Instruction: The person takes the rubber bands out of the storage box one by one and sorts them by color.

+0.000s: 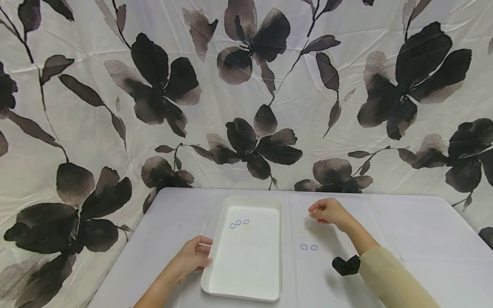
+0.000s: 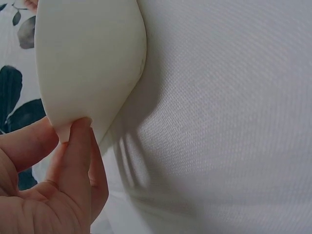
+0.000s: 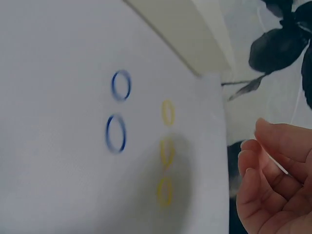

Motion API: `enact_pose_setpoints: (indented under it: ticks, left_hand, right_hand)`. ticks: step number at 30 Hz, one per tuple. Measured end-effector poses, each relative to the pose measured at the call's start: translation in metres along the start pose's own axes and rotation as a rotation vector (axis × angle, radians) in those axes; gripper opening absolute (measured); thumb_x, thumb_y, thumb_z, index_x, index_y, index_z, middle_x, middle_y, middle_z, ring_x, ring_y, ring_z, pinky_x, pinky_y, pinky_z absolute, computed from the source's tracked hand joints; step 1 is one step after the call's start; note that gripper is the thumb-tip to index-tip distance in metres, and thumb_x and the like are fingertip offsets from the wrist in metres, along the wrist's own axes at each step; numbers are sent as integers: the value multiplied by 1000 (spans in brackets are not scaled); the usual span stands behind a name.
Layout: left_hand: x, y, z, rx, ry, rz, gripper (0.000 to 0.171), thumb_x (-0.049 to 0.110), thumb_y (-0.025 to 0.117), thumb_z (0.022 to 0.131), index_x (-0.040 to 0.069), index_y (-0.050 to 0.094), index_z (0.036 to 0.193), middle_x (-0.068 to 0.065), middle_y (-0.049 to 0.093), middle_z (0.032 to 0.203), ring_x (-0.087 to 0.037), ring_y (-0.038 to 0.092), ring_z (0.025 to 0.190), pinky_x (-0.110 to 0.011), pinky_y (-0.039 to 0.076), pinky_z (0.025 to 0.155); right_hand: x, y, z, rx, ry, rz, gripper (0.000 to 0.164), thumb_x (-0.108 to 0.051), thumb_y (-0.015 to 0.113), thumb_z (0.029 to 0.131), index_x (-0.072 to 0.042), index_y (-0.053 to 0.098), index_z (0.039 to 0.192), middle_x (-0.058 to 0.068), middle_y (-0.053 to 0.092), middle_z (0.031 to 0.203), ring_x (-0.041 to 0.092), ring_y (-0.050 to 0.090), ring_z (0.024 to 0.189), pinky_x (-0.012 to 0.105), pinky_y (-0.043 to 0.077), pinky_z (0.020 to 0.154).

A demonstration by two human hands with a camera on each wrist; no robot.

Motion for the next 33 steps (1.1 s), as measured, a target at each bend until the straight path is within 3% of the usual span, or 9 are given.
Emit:
enact_pose_setpoints:
  ticks: [9, 15, 27, 33]
  left_hand:
    - [-1, 0, 0, 3, -5, 0, 50, -15, 65, 72, -8, 48, 118, -18, 57, 98, -23, 62, 78, -38, 55, 64]
    - [-2, 1, 0, 0, -12, 2, 50, -15, 65, 72, -7, 49, 118, -18, 57, 99, -23, 62, 78, -38, 55, 65]
    - [-1, -1, 0, -3, -3, -4, 50, -15, 65, 72, -7, 48, 118, -17, 57, 98, -23, 62, 78, -38, 55, 64]
    - [0, -1, 1, -12, 6, -15, 51, -15, 64, 71, -8, 47, 119, -18, 57, 98, -23, 63, 77, -38, 55, 63]
  right_hand:
    - [-32, 32, 14, -37, -36, 34, 19, -4, 66, 83, 7, 64, 98, 4, 58, 73, 15, 54, 65, 27, 52, 61]
    - [-47, 58, 15, -68, -68, 24, 16, 0, 67, 81, 7, 65, 94, 3, 55, 66, 14, 51, 59, 25, 49, 55]
    - [-62, 95, 24, -85, -103, 61, 10, 4, 69, 77, 7, 67, 87, 2, 54, 61, 12, 52, 56, 23, 49, 54]
    - [-65, 112, 27, -81, -80, 48, 9, 5, 69, 76, 5, 68, 85, 2, 55, 62, 12, 52, 55, 22, 49, 53]
Point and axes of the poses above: each hand's wrist, its own z-axis towards the middle knuckle, its own y-axis out of the palm, x = y × z, the point moved 6 cm from there along z, towards the middle knuckle
